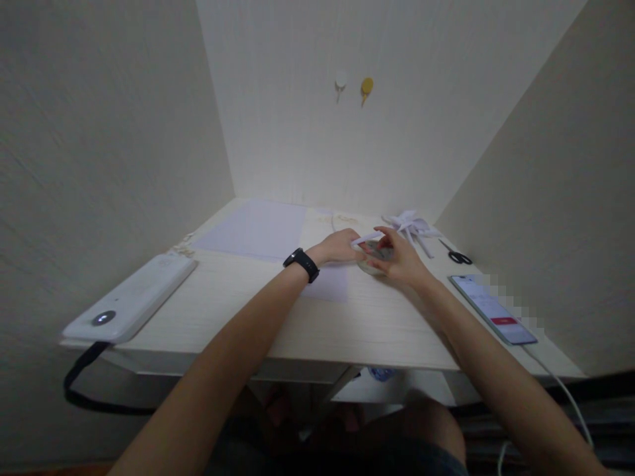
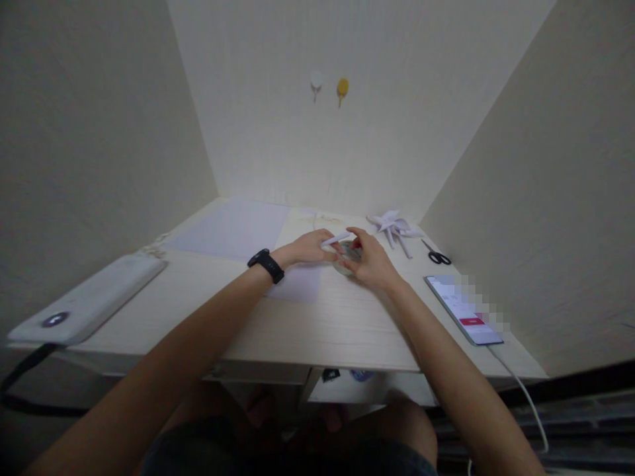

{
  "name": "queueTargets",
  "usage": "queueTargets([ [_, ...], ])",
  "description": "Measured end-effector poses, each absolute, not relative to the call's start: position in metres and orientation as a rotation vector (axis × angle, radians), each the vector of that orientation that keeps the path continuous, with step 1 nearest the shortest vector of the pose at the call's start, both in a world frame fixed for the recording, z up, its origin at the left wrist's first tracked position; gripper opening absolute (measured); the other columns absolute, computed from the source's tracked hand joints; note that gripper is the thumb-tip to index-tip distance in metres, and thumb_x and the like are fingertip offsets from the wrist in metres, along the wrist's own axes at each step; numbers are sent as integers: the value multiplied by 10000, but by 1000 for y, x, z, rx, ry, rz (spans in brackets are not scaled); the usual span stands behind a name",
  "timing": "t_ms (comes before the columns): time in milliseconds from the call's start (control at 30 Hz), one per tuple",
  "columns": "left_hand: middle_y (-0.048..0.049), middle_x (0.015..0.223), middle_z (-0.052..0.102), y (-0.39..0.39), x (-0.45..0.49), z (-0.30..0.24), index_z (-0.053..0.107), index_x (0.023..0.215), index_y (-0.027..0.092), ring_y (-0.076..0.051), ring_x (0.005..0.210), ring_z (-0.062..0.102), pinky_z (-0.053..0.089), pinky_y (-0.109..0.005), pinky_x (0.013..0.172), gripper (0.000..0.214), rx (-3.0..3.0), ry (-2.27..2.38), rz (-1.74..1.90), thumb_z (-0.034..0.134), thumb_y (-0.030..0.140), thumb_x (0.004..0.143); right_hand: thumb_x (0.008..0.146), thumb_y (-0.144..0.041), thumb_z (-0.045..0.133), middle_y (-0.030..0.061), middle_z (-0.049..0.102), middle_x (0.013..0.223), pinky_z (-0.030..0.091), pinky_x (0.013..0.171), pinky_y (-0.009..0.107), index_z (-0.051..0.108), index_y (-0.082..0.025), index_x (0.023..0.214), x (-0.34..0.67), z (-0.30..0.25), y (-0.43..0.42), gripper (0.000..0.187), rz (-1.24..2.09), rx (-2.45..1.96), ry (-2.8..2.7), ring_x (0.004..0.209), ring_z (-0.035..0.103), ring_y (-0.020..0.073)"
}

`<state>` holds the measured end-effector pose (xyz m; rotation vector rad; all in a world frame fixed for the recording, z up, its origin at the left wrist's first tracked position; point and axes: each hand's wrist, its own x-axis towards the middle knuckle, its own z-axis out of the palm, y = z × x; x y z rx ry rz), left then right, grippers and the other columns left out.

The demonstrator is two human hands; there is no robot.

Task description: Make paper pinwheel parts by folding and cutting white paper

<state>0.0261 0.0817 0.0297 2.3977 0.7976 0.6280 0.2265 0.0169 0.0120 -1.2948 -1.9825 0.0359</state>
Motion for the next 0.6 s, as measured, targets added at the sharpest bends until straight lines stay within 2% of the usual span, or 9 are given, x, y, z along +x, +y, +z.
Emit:
queueTargets([
  [100,-65,888,711,78,27,30,775,920,186,-225,857,640,455,-316,795,278,2443,875,641,691,416,788,661,-432,807,108,660,1072,492,864,463,547,-230,1298,245,19,5,718,77,-1304,-1986,976,629,299],
  [167,-72,952,710,76,29,31,774,935,194,-233,906,638,456,-321,822,271,2466,913,721,692,409,791,740,-508,744,110,676,1091,507,851,443,584,-216,1250,263,20,-9,610,86,-1405,-1931,986,645,287],
  [300,-67,1042,706,75,31,32,765,928,201,-233,983,632,449,-320,874,248,2471,918,824,697,404,803,813,-582,637,146,718,953,498,708,381,683,-162,1024,294,13,-39,472,-17,-1905,-1851,829,673,278],
  [433,-64,1014,714,78,31,32,759,942,191,-238,969,637,446,-323,869,258,2507,922,780,702,401,803,804,-657,607,184,724,977,440,626,352,696,-153,993,296,5,-48,545,-28,-2189,-1886,802,679,298],
  [500,-59,1026,710,79,30,31,760,957,201,-239,981,635,445,-324,873,259,2527,937,794,713,396,794,825,-655,574,183,723,975,406,607,338,687,-151,995,289,6,-45,544,-55,-2297,-1862,817,680,299],
  [600,-53,1008,708,79,30,31,766,944,211,-233,969,637,451,-320,856,241,2544,943,833,713,395,796,888,-556,514,170,726,903,365,591,322,672,-139,942,280,12,-41,449,-35,-2452,-1811,827,680,289],
])
